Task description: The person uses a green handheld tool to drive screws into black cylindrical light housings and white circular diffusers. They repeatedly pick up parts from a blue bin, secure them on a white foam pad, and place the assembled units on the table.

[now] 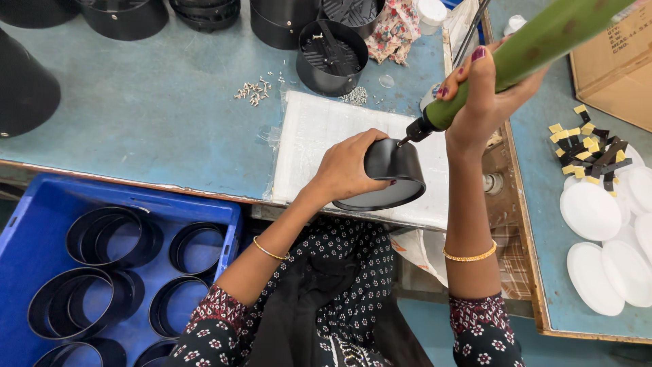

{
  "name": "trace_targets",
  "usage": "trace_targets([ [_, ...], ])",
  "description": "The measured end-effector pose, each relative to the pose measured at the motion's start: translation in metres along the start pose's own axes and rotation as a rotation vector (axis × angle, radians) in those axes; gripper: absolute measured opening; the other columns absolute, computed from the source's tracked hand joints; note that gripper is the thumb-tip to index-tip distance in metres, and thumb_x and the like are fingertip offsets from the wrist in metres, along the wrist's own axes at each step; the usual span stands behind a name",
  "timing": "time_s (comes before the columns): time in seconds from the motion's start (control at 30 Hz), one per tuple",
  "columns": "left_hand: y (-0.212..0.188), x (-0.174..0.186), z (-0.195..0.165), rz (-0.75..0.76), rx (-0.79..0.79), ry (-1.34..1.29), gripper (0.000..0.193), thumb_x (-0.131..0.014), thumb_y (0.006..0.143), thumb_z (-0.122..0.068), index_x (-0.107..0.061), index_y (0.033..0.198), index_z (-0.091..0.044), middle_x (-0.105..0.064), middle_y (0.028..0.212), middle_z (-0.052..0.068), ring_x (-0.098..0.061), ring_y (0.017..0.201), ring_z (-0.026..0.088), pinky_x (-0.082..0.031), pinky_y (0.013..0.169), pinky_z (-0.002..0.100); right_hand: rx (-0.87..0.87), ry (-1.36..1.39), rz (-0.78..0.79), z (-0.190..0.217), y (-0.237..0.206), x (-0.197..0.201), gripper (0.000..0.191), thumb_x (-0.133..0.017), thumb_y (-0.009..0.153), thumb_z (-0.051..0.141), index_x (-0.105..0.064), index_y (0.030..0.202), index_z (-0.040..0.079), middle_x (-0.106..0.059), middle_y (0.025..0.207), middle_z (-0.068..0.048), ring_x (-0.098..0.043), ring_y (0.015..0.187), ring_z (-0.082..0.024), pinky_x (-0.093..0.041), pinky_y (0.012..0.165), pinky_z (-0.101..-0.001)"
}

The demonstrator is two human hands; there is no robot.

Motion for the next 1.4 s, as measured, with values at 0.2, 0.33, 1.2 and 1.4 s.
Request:
trace_targets([
  [0.2,-0.004,0.001,-0.003,-0.011,-0.028,-0.027,0.065,-0.087,0.064,-0.039,-0.06,0.119,-0.016,-0.072,0.106,0.008,-0.07,0.097,0.031,-0.054,0.083,0.043,0.055,-0.056,0.061,0.01,-0.003,-0.006,0.055,-0.061,0.117,-0.002,-0.023,0.155,0.005,-0.052,0.096,-0.014,-0.054,0.066,-0.019,-0.052,0.055,-0.0365],
  [0.33,0.0,-0.001,-0.003,-0.001,-0.036,-0.019,0.066,-0.087,0.065,-0.039,-0.059,0.119,-0.016,-0.071,0.106,0.008,-0.07,0.098,0.03,-0.053,0.083,0.043,0.022,-0.087,-0.005,0.011,0.001,-0.006,0.054,-0.059,0.114,-0.003,-0.023,0.154,0.003,-0.052,0.094,-0.014,-0.053,0.065,-0.019,-0.051,0.055,-0.0361],
  [1.2,0.04,-0.017,0.022,-0.147,0.063,-0.231,0.023,-0.074,0.088,-0.033,-0.073,0.091,-0.01,-0.08,0.09,0.005,-0.076,0.083,0.02,-0.055,0.075,0.033,0.065,-0.044,-0.152,0.006,0.052,-0.003,0.064,-0.067,0.103,0.003,-0.024,0.15,-0.005,-0.057,0.093,-0.018,-0.056,0.061,-0.02,-0.054,0.054,-0.038],
  [1.4,0.02,-0.022,0.03,-0.421,0.034,-0.581,0.015,-0.069,0.099,-0.019,-0.065,0.096,-0.005,-0.078,0.093,0.003,-0.074,0.087,0.011,-0.056,0.079,0.027,0.145,-0.162,-0.121,-0.053,0.033,-0.025,0.077,-0.065,0.106,-0.002,-0.013,0.163,0.001,-0.064,0.102,-0.018,-0.063,0.064,-0.019,-0.056,0.055,-0.0342],
])
Point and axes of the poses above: each hand's wrist, its own y-axis towards the middle knuckle, its own x-axis out of the back of the hand, z = x × y, the point moved 6 cm from there along y, towards the middle knuckle
